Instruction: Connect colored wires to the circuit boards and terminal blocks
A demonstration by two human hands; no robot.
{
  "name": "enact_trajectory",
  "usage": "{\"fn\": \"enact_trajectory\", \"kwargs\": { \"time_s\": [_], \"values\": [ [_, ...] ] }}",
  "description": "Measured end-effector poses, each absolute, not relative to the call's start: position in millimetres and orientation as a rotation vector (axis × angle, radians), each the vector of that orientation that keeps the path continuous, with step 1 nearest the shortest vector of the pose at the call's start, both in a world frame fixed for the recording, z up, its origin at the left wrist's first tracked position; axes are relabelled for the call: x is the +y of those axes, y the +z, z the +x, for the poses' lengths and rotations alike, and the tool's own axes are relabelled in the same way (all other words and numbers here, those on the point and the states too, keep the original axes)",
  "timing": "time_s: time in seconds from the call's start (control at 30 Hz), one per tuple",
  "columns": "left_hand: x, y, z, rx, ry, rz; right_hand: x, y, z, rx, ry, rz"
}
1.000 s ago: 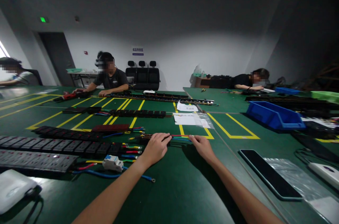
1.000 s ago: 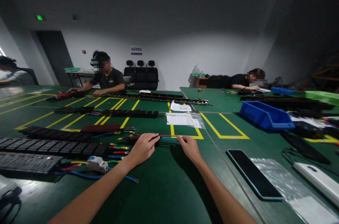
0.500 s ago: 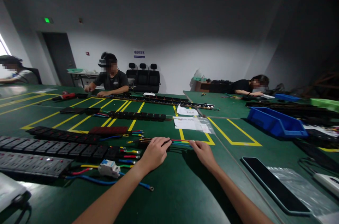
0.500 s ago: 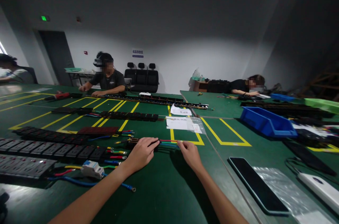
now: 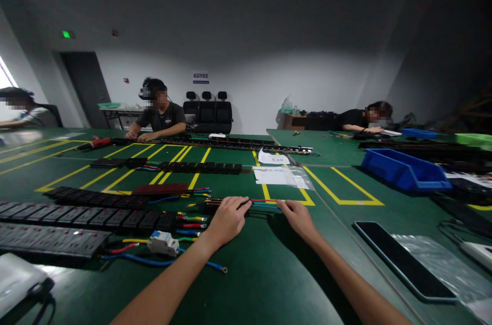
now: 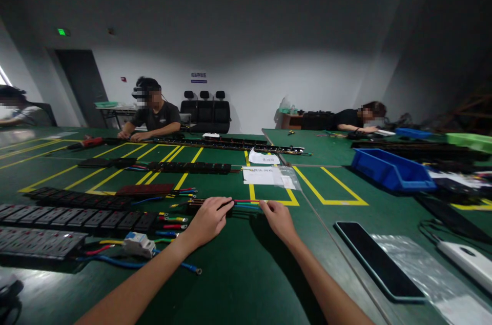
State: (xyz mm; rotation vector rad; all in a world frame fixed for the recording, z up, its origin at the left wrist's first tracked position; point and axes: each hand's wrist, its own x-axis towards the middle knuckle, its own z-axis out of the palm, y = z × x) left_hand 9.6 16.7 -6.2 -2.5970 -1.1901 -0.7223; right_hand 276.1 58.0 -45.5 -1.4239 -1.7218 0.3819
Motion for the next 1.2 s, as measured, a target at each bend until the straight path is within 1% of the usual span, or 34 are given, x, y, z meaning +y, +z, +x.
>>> {"fn": "enact_trajectory", "kwargs": {
  "time_s": [0.67, 0.93, 1.2],
  "values": [
    [22.6, -13.7, 7.7, -1.179, -0.747, -2.606, 57.9, -43.8, 276.1, -1.731, 0.367, -1.434],
    [18.3, -5.9, 9.9, -1.198, -0.763, -2.585, 58.7, -45.8, 275.9, -1.751, 0.343, -1.446],
    [20.3, -7.5, 10.6, -1.214, -0.678, -2.581, 55.4, -42.0, 273.9, -1.766, 0.361, -1.455]
  ]
}}
